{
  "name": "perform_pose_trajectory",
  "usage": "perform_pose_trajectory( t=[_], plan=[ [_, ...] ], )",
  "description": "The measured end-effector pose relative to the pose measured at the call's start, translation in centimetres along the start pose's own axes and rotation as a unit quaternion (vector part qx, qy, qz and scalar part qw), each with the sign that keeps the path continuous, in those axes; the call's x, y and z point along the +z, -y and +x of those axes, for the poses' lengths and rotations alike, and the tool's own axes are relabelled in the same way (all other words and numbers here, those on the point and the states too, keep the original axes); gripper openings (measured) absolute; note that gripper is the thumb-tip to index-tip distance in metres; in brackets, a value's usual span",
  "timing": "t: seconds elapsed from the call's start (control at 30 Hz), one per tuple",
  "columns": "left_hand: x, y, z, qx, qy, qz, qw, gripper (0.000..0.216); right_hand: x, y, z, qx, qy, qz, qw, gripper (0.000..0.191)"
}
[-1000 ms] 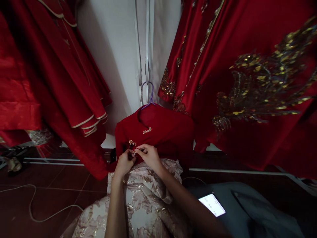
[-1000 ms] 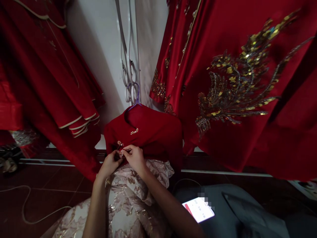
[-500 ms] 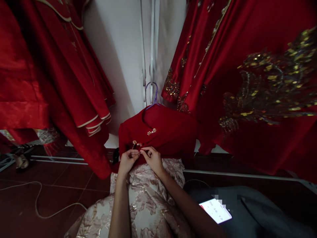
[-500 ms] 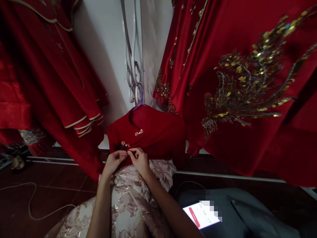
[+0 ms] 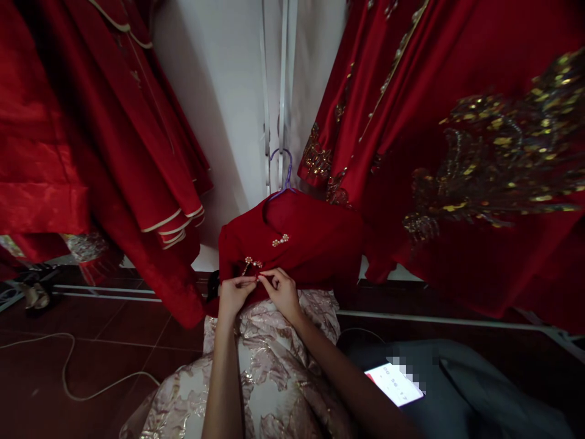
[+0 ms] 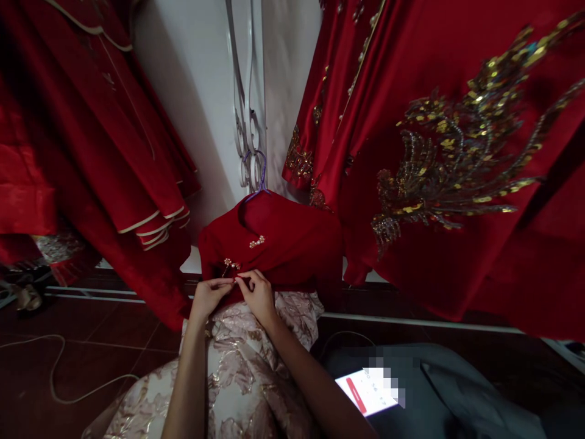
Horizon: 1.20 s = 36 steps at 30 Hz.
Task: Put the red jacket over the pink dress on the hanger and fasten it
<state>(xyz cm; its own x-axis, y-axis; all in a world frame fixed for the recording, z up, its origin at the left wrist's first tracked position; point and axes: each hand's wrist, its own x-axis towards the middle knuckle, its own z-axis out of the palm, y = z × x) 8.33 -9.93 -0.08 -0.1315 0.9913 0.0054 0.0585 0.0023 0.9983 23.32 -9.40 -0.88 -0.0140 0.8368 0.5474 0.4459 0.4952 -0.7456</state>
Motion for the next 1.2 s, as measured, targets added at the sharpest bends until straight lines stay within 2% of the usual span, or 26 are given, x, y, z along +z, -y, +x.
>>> perform_pose_trajectory(
  t=[0.13, 0.5, 0.67, 0.77, 0.83, 0.9, 1.03, 1.2],
  plan=[
    [-0.3, 0.4, 0.2, 0.0, 0.005, 0.012, 1.0, 0.028, 0.0, 0.2, 0.0, -0.003, 0.006, -0.005, 1.0, 0.014],
    [-0.2, 0.2, 0.0, 0.014, 0.049, -0.037, 0.998, 0.021, 0.2, 0.4, 0.6, 0.004, 0.012, 0.017, 1.0, 0.017],
    [-0.1, 0.5, 0.2, 0.021, -0.008, -0.062, 0.998, 0.022, 0.0, 0.2, 0.0, 0.011, 0.0, 0.055, 0.998, 0.014],
    [-0.2, 0.2, 0.2, 0.066, -0.051, -0.046, 0.995, 0.018, -0.3, 0.0, -0.6, 0.033, -0.025, 0.112, 0.993, 0.014],
    [-0.3, -0.1, 0.0, 0.114, -0.085, -0.006, 0.99, 0.016, -0.4, -0.1, -0.9, 0.038, -0.05, 0.125, 0.99, 0.012],
    [-0.5, -0.5, -0.3, 0.163, -0.094, 0.05, 0.981, 0.013, -0.4, -0.1, -1.0, 0.036, -0.063, 0.121, 0.99, 0.009],
    [-0.3, -1.2, -0.9, 0.228, -0.041, 0.159, 0.96, 0.01, -0.3, -0.2, -0.9, 0.054, -0.058, 0.107, 0.991, 0.007],
    [0.1, -1.4, -1.2, 0.245, 0.0, 0.185, 0.952, 0.013, -0.2, -0.3, -0.6, 0.053, -0.056, 0.071, 0.994, 0.008]
  ],
)
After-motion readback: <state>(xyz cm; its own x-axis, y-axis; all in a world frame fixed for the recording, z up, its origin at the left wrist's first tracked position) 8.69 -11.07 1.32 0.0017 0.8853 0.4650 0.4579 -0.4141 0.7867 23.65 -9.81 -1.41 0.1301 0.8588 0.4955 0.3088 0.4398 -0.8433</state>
